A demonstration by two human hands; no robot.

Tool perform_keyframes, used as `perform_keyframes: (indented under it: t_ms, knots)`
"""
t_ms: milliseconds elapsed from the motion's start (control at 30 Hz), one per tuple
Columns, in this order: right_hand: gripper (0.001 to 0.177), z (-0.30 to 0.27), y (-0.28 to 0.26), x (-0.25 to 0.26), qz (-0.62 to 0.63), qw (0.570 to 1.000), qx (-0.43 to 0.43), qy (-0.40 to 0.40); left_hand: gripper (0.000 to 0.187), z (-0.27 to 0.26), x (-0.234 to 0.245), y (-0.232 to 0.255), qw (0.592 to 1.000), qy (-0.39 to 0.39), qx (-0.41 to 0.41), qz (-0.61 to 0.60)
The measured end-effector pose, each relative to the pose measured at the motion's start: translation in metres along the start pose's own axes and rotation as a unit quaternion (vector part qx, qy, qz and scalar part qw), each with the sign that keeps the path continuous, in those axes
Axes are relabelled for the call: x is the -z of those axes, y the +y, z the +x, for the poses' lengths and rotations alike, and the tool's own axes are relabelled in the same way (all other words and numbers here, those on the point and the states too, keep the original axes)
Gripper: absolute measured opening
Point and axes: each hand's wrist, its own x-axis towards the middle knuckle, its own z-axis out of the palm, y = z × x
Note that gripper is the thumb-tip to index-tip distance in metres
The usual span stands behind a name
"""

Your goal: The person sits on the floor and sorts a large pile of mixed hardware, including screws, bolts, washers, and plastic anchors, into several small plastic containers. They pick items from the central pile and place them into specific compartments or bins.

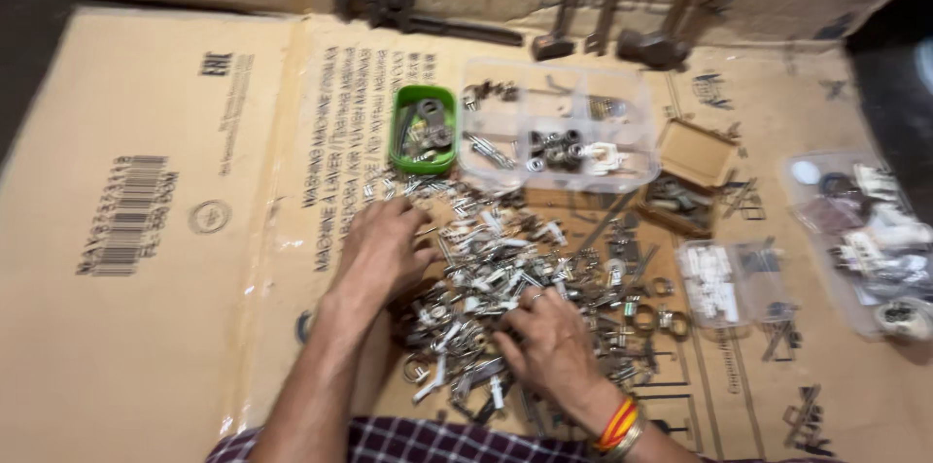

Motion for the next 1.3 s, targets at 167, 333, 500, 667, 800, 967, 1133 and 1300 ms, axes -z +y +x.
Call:
perform_keyframes:
  t_ms: [167, 333, 500, 667, 800, 967, 1133, 1300]
  knots:
    - [0.009, 0.012, 0.020, 0.021, 0.172, 0.977, -0.123, 0.009, 0.053, 0.004, -0.006, 0.000, 0.999, 0.017, -0.033, 0.013]
    - [0.016, 0.025, 0.082, 0.046, 0.472, 0.794, -0.383, 0.016, 0.058, 0.003, -0.009, 0.003, 0.999, 0.020, -0.039, 0.021]
    - [0.026, 0.019, 0.162, 0.078, 0.565, 0.705, -0.380, 0.197, 0.053, 0.004, -0.008, 0.006, 0.999, 0.004, -0.030, 0.032]
    - [0.027, 0.009, 0.217, 0.102, 0.265, 0.820, -0.451, 0.232, 0.058, 0.003, -0.002, 0.012, 0.999, 0.006, -0.029, 0.017]
    - [0.024, 0.019, 0.239, 0.100, 0.119, 0.881, -0.406, 0.211, 0.052, 0.001, 0.002, 0.012, 1.000, 0.013, -0.024, 0.000]
    - [0.024, 0.023, 0.230, 0.109, -0.048, 0.935, -0.303, 0.176, 0.052, 0.003, 0.001, 0.006, 0.997, 0.058, -0.052, -0.015]
    - [0.025, -0.004, 0.175, 0.116, -0.007, 0.929, -0.367, 0.055, 0.054, 0.003, 0.009, -0.008, 0.997, 0.070, -0.032, -0.020]
    - [0.019, -0.021, 0.100, 0.081, 0.076, 0.947, -0.312, 0.005, 0.049, 0.002, 0.009, -0.007, 0.997, 0.064, -0.047, 0.008]
